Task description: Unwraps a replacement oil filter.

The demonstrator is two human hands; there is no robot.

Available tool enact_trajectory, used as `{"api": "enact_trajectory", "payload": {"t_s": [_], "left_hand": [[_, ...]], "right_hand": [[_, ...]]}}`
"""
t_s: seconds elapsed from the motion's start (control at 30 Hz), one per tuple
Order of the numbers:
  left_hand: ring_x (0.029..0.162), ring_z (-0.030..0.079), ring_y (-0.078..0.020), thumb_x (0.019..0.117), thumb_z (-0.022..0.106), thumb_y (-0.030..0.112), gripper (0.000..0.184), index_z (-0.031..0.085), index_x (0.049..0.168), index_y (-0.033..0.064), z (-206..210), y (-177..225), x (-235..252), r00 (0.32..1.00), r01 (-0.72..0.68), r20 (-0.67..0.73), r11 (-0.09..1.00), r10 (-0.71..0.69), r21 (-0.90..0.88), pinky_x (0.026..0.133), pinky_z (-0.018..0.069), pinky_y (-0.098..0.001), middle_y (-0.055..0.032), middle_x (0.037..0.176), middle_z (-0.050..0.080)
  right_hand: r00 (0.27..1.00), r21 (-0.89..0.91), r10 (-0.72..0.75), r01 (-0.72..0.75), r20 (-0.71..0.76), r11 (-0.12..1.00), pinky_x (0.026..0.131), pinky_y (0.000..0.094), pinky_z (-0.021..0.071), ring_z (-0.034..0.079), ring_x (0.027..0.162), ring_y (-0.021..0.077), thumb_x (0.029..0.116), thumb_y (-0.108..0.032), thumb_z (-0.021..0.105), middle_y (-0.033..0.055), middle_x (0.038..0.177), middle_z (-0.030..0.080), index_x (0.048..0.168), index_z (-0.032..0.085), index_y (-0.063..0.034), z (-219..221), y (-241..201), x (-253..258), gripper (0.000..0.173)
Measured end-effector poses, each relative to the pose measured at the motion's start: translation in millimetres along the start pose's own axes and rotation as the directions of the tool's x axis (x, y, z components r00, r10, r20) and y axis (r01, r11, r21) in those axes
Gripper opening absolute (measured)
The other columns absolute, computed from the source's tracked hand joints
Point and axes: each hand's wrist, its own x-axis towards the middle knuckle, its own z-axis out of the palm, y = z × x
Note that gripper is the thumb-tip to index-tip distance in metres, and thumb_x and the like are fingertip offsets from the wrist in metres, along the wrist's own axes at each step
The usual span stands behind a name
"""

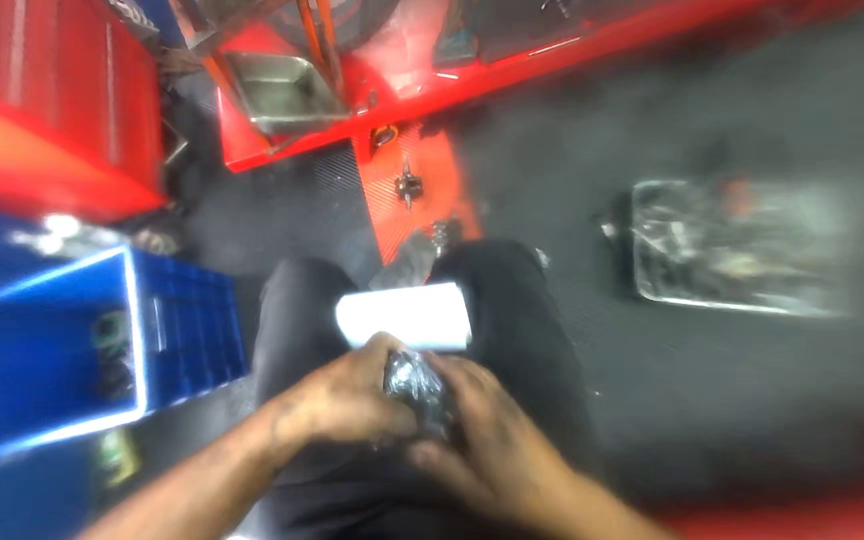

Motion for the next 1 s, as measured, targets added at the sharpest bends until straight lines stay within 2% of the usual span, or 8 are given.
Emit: {"api": "enact_trajectory", "payload": {"t_s": [0.07, 0.2, 0.33, 0.43, 0.6, 0.73, 0.87, 1.0], "left_hand": [[0.074, 0.069, -0.0165, 0.078, 0.071, 0.007, 0.066, 0.043, 0.137, 0.0156, -1.9, -3.2, 0.5, 0.998, -0.042, 0.035, 0.987, 0.048, -0.154, 0.062, 0.0582, -0.0323, -0.0088, 0.095, 0.07], [0.072, 0.069, -0.0165, 0.0775, 0.072, 0.008, 0.072, 0.034, 0.138, 0.0165, 1.2, -7.0, 0.7, 0.995, -0.067, 0.055, 0.976, 0.08, -0.206, 0.061, 0.0571, -0.0304, -0.0093, 0.093, 0.069], [0.098, 0.07, -0.0088, 0.069, 0.093, 0.034, 0.103, 0.028, 0.148, 0.0243, 9.3, -8.5, -4.6, 0.994, -0.069, -0.072, 0.977, 0.084, 0.2, 0.087, 0.0614, -0.0353, 0.0003, 0.117, 0.067], [0.108, 0.066, -0.0095, 0.0685, 0.09, 0.053, 0.105, 0.031, 0.151, 0.0244, 31.3, -13.8, -21.3, 0.963, -0.078, -0.207, 0.91, 0.175, 0.407, 0.092, 0.0596, -0.0362, -0.002, 0.137, 0.057], [0.108, 0.068, -0.0316, 0.0801, 0.08, 0.052, 0.074, 0.057, 0.14, 0.0161, 71.4, -37.0, -27.2, 0.638, -0.06, -0.372, 0.525, 0.674, 0.849, 0.085, 0.0614, -0.0432, -0.0182, 0.136, 0.06], [0.092, 0.073, -0.0241, 0.0873, 0.074, 0.036, 0.05, 0.063, 0.13, 0.0126, 62.0, -43.0, -15.5, 0.571, -0.168, -0.184, 0.334, 0.8, 0.928, 0.074, 0.0624, -0.0368, -0.0104, 0.114, 0.072], [0.095, 0.074, -0.0254, 0.0831, 0.079, 0.039, 0.051, 0.064, 0.122, 0.0103, 60.1, -46.1, -9.7, 0.695, -0.312, -0.059, 0.375, 0.717, 0.873, 0.077, 0.0628, -0.0404, -0.0109, 0.113, 0.072], [0.094, 0.073, -0.0218, 0.0873, 0.075, 0.048, 0.053, 0.064, 0.126, 0.0144, 58.7, -44.8, 0.2, 0.678, -0.344, -0.075, 0.406, 0.731, 0.847, 0.077, 0.0624, -0.04, -0.0067, 0.11, 0.073]], "right_hand": [[0.999, 0.123, 0.032, -0.029, -0.017, 0.992, 0.082, 0.0348, 0.0614, 0.066, 0.104, 0.0118, 0.0981, -0.063, 0.054, 0.0069, 0.126, 0.061, 0.15, 0.045, -0.0144, 2.4, 0.9, 6.3, 0.072], [0.948, 0.397, 0.312, -0.309, 0.058, 0.865, 0.068, 0.0284, 0.062, 0.069, 0.078, 0.0044, 0.102, -0.046, 0.058, -0.0097, 0.095, 0.07, 0.126, 0.06, -0.0272, -0.2, 0.1, 18.7, 0.03], [0.875, 0.459, 0.429, -0.483, 0.224, 0.746, 0.063, 0.0311, 0.0593, 0.068, 0.073, 0.0088, 0.1001, -0.041, 0.062, -0.0079, 0.087, 0.071, 0.113, 0.068, -0.0292, -12.4, 2.6, 24.1, 0.019], [0.845, 0.452, 0.45, -0.534, 0.288, 0.714, 0.063, 0.0295, 0.0571, 0.067, 0.072, 0.0079, 0.0988, -0.042, 0.063, -0.0081, 0.083, 0.071, 0.106, 0.071, -0.0275, -18.0, -2.5, 23.6, 0.018], [0.743, 0.543, 0.578, -0.655, 0.336, 0.526, 0.051, 0.0285, 0.052, 0.063, 0.06, 0.0142, 0.0975, -0.036, 0.066, 0.003, 0.074, 0.068, 0.096, 0.074, -0.0185, -31.9, -12.7, 26.2, 0.019], [0.627, 0.57, 0.592, -0.759, 0.507, 0.315, 0.043, 0.0259, 0.0479, 0.058, 0.052, 0.0128, 0.1019, -0.033, 0.059, 0.0056, 0.073, 0.065, 0.099, 0.068, -0.0116, -40.6, -17.0, 18.0, 0.023], [0.637, 0.389, 0.57, -0.77, 0.519, 0.506, 0.054, 0.0314, 0.0532, 0.063, 0.066, 0.0122, 0.1035, -0.05, 0.052, -0.0013, 0.084, 0.065, 0.115, 0.062, -0.0189, -46.0, -16.4, -5.2, 0.034], [0.732, 0.244, 0.559, -0.667, 0.39, 0.704, 0.077, 0.0307, 0.0579, 0.066, 0.089, 0.0072, 0.1033, -0.057, 0.047, -0.0011, 0.106, 0.066, 0.133, 0.056, -0.0158, -52.4, -27.5, -11.1, 0.051]]}}
